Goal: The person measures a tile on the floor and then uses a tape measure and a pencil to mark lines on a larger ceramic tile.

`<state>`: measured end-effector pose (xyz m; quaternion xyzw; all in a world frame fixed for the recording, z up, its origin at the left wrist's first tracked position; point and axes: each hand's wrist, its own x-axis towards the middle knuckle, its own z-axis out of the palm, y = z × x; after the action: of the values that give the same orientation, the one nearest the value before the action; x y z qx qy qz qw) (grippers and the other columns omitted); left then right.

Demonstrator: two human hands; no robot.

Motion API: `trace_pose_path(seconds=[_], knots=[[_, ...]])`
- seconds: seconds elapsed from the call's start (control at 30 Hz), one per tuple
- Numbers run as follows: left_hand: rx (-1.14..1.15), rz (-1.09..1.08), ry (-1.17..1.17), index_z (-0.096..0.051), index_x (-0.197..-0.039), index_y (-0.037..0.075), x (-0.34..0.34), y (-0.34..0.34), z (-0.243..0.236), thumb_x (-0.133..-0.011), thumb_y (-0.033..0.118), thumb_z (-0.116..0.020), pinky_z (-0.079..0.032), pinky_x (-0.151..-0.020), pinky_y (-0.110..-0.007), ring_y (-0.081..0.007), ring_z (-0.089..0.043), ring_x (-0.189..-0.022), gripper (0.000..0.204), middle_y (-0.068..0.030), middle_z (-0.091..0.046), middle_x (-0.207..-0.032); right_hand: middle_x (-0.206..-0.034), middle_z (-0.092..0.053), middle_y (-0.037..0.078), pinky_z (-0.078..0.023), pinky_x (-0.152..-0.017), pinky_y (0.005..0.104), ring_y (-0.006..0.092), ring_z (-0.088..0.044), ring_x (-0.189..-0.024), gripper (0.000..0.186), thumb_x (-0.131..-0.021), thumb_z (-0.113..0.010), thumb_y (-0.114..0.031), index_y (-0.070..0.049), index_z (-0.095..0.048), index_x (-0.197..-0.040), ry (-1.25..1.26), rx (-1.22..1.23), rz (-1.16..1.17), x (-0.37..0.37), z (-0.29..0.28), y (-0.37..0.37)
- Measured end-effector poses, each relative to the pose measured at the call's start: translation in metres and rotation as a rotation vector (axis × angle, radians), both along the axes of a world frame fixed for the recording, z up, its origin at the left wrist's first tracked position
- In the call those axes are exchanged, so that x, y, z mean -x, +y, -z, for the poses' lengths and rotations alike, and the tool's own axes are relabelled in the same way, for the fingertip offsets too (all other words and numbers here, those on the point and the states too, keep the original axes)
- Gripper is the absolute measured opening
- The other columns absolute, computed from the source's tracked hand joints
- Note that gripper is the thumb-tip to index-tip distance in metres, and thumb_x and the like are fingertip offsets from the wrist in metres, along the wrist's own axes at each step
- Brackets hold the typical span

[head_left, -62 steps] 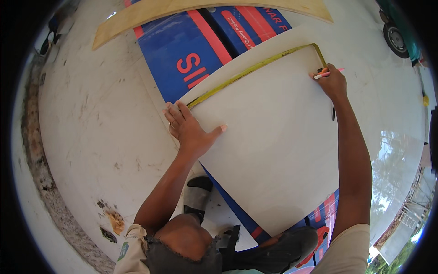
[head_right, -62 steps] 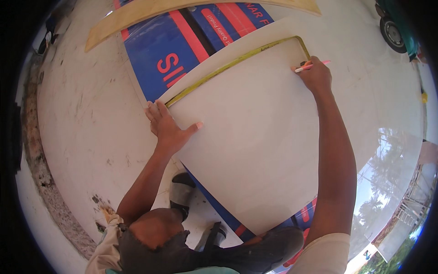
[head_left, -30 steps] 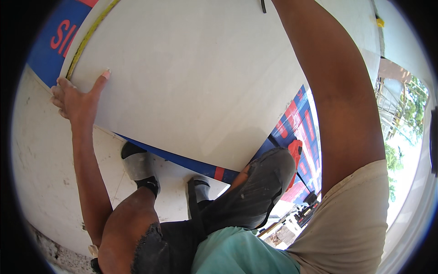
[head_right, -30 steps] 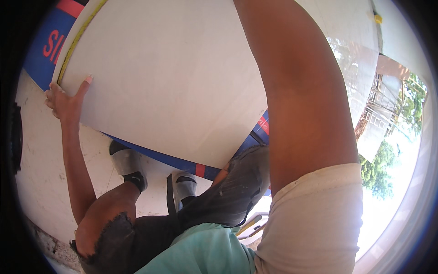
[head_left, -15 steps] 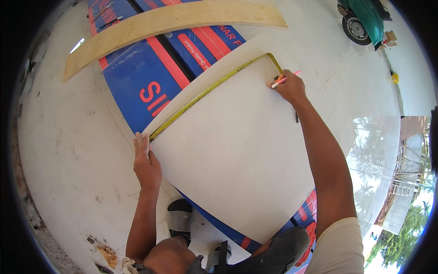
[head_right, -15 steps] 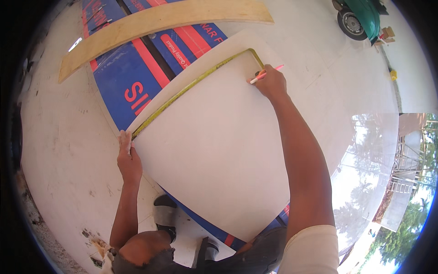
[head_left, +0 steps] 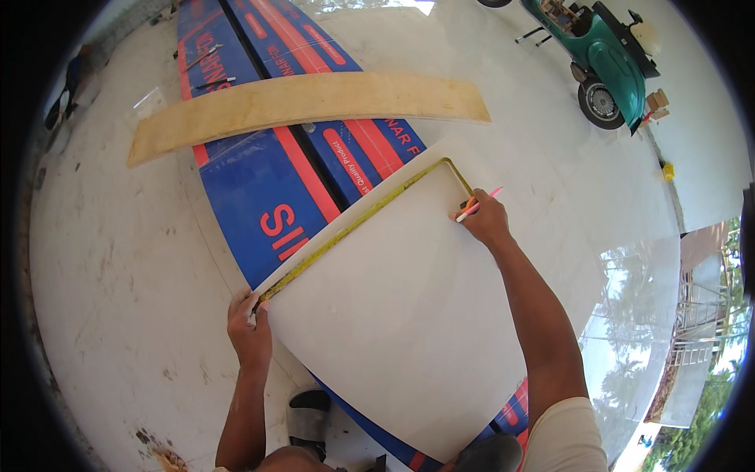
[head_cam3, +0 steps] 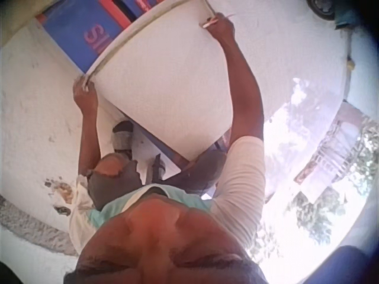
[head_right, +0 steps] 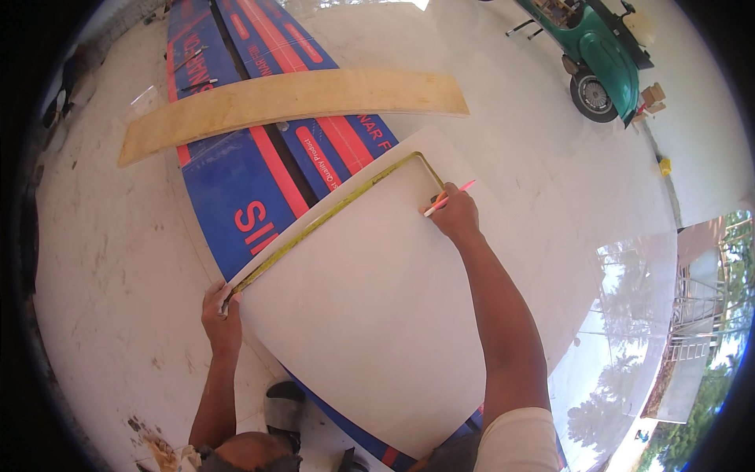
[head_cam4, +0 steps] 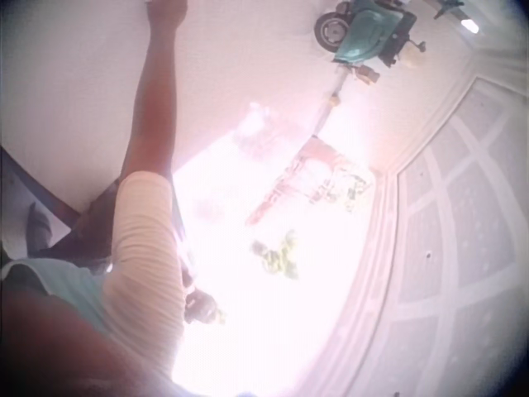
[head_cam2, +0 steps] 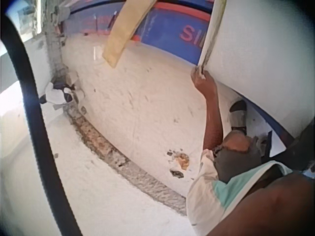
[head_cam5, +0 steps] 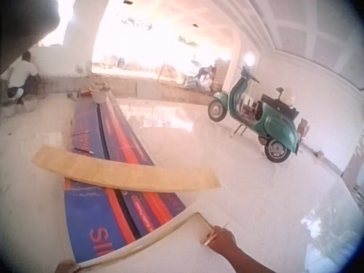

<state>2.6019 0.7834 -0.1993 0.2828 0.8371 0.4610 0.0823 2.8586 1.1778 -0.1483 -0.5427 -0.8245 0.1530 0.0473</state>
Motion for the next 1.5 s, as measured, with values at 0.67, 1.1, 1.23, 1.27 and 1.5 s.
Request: trace_pose_path(seconds=[0.67,1.1,1.23,1.27,1.5], knots=[[-0.002,0.115,0.087,-0.068,-0.101,-0.002,0.014,0.004,-0.003,-0.082,-0.006,-0.066,-0.049,-0.089,-0.035,-0.0289,-0.062,-0.101,0.02,-0.014,-0.065,-0.106,-0.096,-0.059,0.015,-0.053,-0.073,0.0436,0.0349,-0.061,-0.09,0.044,-0.07,-0.084,-0.026,-0.006,-0.057,-0.099,-0.095,-0.148,-0.037,0.044,-0.03,0.0],[0.094,0.217,0.343,-0.069,-0.105,0.002,0.012,0.017,-0.004,-0.079,-0.009,-0.064,-0.045,-0.096,-0.04,-0.0299,-0.059,-0.109,0.028,-0.0129,-0.064,-0.111,-0.099,-0.058,0.016,-0.054,-0.073,0.0431,0.0355,-0.061,-0.091,0.04,-0.068,-0.084,-0.022,-0.007,-0.057,-0.094,-0.219,-0.106,-0.028,0.039,-0.023,0.015],[0.269,0.337,0.512,-0.063,-0.115,-0.004,0.004,0.032,-0.003,-0.082,-0.003,-0.062,-0.032,-0.108,-0.049,-0.033,-0.048,-0.126,0.033,-0.0162,-0.056,-0.128,-0.099,-0.058,0.016,-0.054,-0.075,0.0439,0.0362,-0.061,-0.091,0.039,-0.068,-0.083,-0.022,-0.008,-0.057,-0.094,-0.197,-0.099,-0.022,0.036,-0.013,0.022],[0.316,0.351,0.507,-0.059,-0.119,-0.006,-0.002,0.036,-0.004,-0.085,0.003,-0.06,-0.027,-0.11,-0.051,-0.034,-0.041,-0.131,0.035,-0.0177,-0.05,-0.134,-0.099,-0.058,0.016,-0.054,-0.075,0.0442,0.0364,-0.061,-0.091,0.039,-0.069,-0.083,-0.023,-0.008,-0.057,-0.094,-0.188,-0.095,-0.022,0.036,-0.012,0.023],[0.509,0.493,0.499,-0.039,-0.135,-0.015,-0.028,0.074,-0.004,-0.097,0.04,-0.046,-0.001,-0.115,-0.057,-0.0373,-0.013,-0.146,0.067,-0.0245,-0.02,-0.154,-0.085,-0.065,0.013,-0.052,-0.074,0.0403,0.0308,-0.065,-0.085,0.053,-0.067,-0.085,-0.027,-0.003,-0.061,-0.108,-0.167,-0.096,-0.053,0.035,-0.008,0.027]])
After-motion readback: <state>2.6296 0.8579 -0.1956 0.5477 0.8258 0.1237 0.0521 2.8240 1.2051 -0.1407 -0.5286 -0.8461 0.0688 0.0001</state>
